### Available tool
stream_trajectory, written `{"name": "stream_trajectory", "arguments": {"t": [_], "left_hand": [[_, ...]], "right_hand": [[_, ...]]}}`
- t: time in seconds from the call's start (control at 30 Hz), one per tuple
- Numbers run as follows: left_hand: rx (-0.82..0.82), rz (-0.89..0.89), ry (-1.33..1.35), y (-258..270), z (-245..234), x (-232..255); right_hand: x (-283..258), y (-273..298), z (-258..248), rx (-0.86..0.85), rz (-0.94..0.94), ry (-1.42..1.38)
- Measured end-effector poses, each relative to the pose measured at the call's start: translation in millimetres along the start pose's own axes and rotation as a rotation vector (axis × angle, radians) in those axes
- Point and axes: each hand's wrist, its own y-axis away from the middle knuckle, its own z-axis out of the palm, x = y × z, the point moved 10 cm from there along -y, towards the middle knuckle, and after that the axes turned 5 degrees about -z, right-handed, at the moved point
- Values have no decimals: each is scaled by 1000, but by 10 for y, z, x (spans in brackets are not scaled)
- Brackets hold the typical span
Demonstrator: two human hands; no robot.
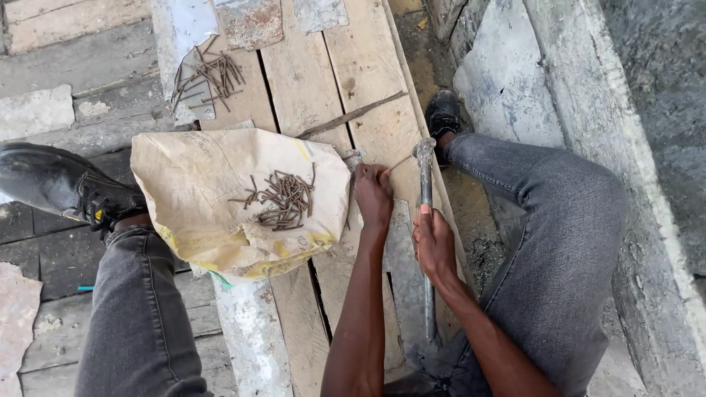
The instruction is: The person sits on a wooden floor and repeatedly picks up nails from a sack. They use a hammer to drive the nails into a wooden plank positioned against a concrete wall.
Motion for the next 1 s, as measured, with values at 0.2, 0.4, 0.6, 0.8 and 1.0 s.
{"name": "stream_trajectory", "arguments": {"t": [0.2,0.4,0.6,0.8,1.0], "left_hand": [[70,-9,62,30,-55,-2],[109,30,110,57,-48,59],[133,49,112,128,-60,68],[125,96,118,141,-46,63],[144,118,119,204,-505,584]], "right_hand": [[-732,12,-1,-27,-151,43],[-169,-103,82,-108,44,96],[-845,54,-92,-28,-231,60],[-1270,106,-9,-27,-449,17],[-699,46,-38,-55,-24,245]]}}
